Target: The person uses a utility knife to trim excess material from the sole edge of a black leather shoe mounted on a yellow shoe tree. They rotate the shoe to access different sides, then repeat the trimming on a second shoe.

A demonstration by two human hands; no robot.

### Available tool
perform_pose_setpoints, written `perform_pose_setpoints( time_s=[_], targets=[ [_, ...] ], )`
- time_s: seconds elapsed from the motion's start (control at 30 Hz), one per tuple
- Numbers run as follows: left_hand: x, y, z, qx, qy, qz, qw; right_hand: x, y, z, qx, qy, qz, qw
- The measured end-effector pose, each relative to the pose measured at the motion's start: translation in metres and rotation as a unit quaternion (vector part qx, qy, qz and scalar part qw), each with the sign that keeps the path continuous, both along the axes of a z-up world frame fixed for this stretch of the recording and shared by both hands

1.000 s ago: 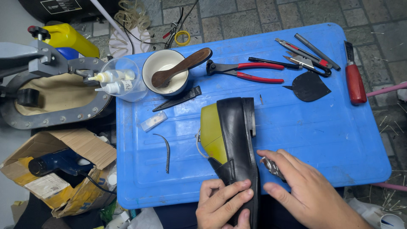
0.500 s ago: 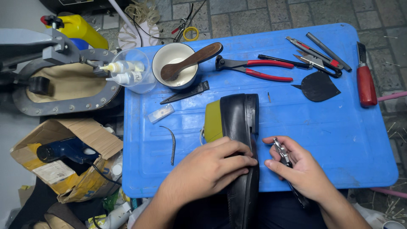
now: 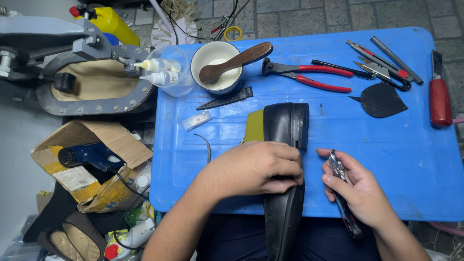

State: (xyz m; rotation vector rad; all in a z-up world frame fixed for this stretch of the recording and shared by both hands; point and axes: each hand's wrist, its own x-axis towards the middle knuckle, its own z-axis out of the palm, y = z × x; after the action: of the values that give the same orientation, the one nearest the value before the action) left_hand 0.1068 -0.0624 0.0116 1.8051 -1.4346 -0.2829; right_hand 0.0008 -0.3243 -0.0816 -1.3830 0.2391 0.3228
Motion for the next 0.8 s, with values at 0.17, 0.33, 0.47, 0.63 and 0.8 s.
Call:
perform_pose_setpoints(
  time_s=[0.17, 0.33, 0.47, 0.63, 0.8],
  targets=[
    [-0.012, 0.001, -0.003, -0.007, -0.064, 0.048, 0.997, 0.006, -0.012, 0.023, -0.38, -0.134, 0.008, 0.915],
    [-0.022, 0.002, -0.006, -0.031, -0.079, 0.097, 0.992, 0.021, -0.013, 0.031, -0.585, -0.233, 0.011, 0.777],
    [-0.025, 0.003, -0.009, -0.044, -0.069, 0.103, 0.991, 0.024, -0.004, 0.03, -0.637, -0.222, 0.029, 0.738],
    [-0.025, 0.011, -0.015, -0.047, -0.039, 0.12, 0.991, 0.023, 0.0, 0.035, -0.646, -0.25, 0.014, 0.721],
    [-0.035, 0.029, -0.03, -0.062, 0.037, 0.302, 0.95, -0.009, 0.015, 0.038, -0.497, -0.316, -0.076, 0.805]
  ],
)
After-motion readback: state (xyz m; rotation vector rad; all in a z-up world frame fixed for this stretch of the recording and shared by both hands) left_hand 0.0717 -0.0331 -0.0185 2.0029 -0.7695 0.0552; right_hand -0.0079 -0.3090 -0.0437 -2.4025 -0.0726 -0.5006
